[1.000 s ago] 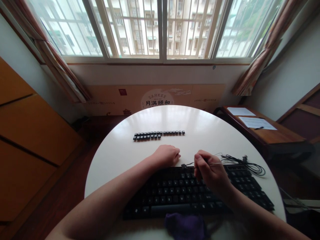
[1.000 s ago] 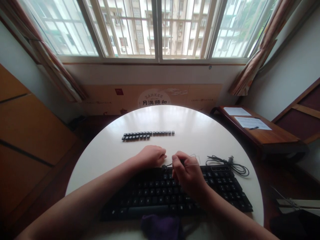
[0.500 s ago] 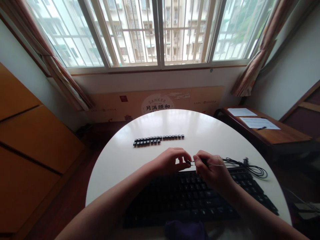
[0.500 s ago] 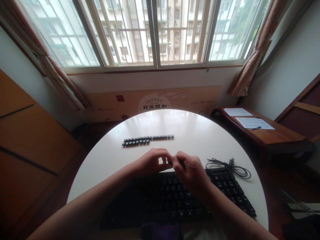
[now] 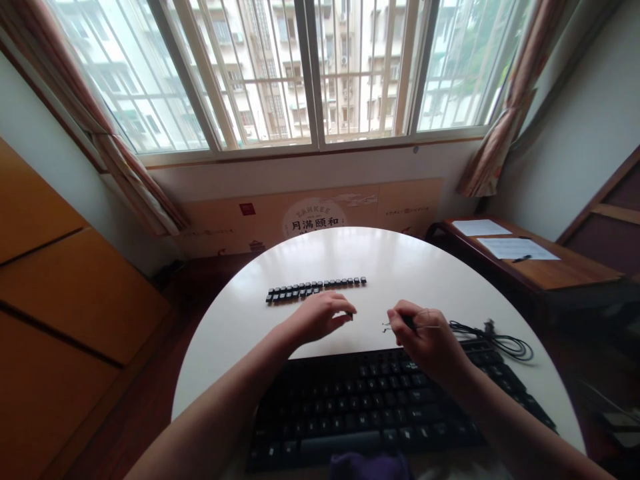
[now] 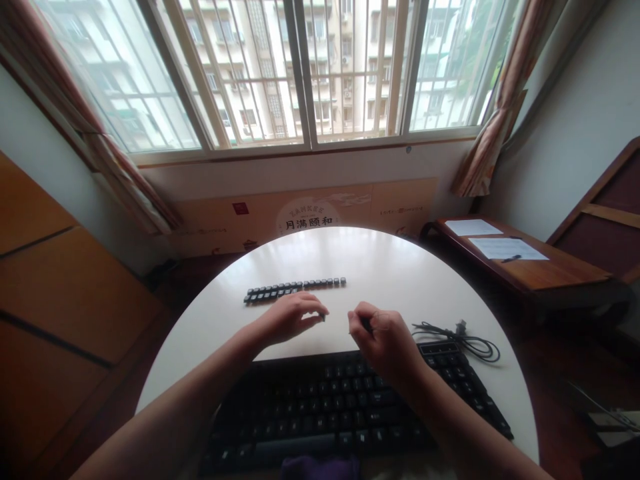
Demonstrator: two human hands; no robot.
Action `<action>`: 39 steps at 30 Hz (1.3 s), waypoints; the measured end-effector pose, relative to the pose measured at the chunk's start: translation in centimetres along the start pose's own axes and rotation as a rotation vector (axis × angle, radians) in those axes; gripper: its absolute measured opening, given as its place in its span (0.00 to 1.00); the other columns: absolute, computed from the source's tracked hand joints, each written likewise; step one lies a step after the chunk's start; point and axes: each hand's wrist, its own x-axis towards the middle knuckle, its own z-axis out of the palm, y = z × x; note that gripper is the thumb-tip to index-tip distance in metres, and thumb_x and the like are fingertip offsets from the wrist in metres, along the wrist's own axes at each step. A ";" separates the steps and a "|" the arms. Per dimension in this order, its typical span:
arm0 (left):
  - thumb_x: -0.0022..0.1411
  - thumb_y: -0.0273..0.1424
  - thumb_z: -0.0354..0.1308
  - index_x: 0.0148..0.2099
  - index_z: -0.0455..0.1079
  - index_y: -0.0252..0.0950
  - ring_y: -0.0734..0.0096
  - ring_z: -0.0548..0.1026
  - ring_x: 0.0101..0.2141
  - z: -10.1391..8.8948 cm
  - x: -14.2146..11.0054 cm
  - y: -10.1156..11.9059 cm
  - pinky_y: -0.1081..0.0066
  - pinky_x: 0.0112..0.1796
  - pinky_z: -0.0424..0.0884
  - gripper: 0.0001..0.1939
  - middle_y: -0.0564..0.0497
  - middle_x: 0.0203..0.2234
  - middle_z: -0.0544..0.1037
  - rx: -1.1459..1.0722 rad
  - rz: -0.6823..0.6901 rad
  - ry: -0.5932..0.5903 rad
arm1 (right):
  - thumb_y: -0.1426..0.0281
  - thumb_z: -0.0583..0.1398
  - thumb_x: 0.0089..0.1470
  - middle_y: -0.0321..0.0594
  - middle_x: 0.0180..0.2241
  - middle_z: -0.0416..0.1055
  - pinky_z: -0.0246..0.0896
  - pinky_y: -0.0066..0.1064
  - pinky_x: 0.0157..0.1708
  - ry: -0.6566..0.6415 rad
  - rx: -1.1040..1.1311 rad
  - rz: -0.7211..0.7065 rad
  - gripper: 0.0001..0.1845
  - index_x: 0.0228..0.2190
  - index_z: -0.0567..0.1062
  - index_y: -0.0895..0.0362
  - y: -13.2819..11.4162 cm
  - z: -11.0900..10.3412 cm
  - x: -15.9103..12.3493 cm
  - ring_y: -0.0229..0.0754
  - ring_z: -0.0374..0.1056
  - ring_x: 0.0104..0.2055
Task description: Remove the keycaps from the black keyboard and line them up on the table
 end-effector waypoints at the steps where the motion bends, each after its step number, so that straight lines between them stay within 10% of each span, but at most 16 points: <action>1: 0.64 0.27 0.59 0.44 0.77 0.41 0.67 0.76 0.42 0.1 0.0 -0.7 0.70 0.43 0.70 0.09 0.50 0.40 0.81 0.053 -0.021 -0.005 | 0.62 0.52 0.64 0.31 0.16 0.60 0.52 0.25 0.23 -0.008 0.004 -0.001 0.20 0.22 0.65 0.56 0.0 0.0 0.0 0.33 0.57 0.19; 20: 0.60 0.28 0.61 0.41 0.79 0.41 0.59 0.70 0.43 0.5 0.5 -7.2 0.62 0.45 0.69 0.08 0.46 0.42 0.76 0.366 -0.195 0.108 | 0.62 0.53 0.63 0.32 0.18 0.60 0.51 0.27 0.25 -0.041 0.009 -0.011 0.18 0.22 0.66 0.56 0.0 0.0 -0.1 0.34 0.56 0.21; 39: 0.59 0.29 0.62 0.42 0.80 0.39 0.58 0.70 0.43 1.1 0.7 -7.6 0.60 0.45 0.69 0.08 0.45 0.42 0.75 0.420 -0.260 0.193 | 0.63 0.53 0.63 0.31 0.18 0.59 0.49 0.26 0.24 -0.029 0.015 -0.024 0.18 0.23 0.67 0.57 -0.2 -0.1 -0.3 0.32 0.54 0.20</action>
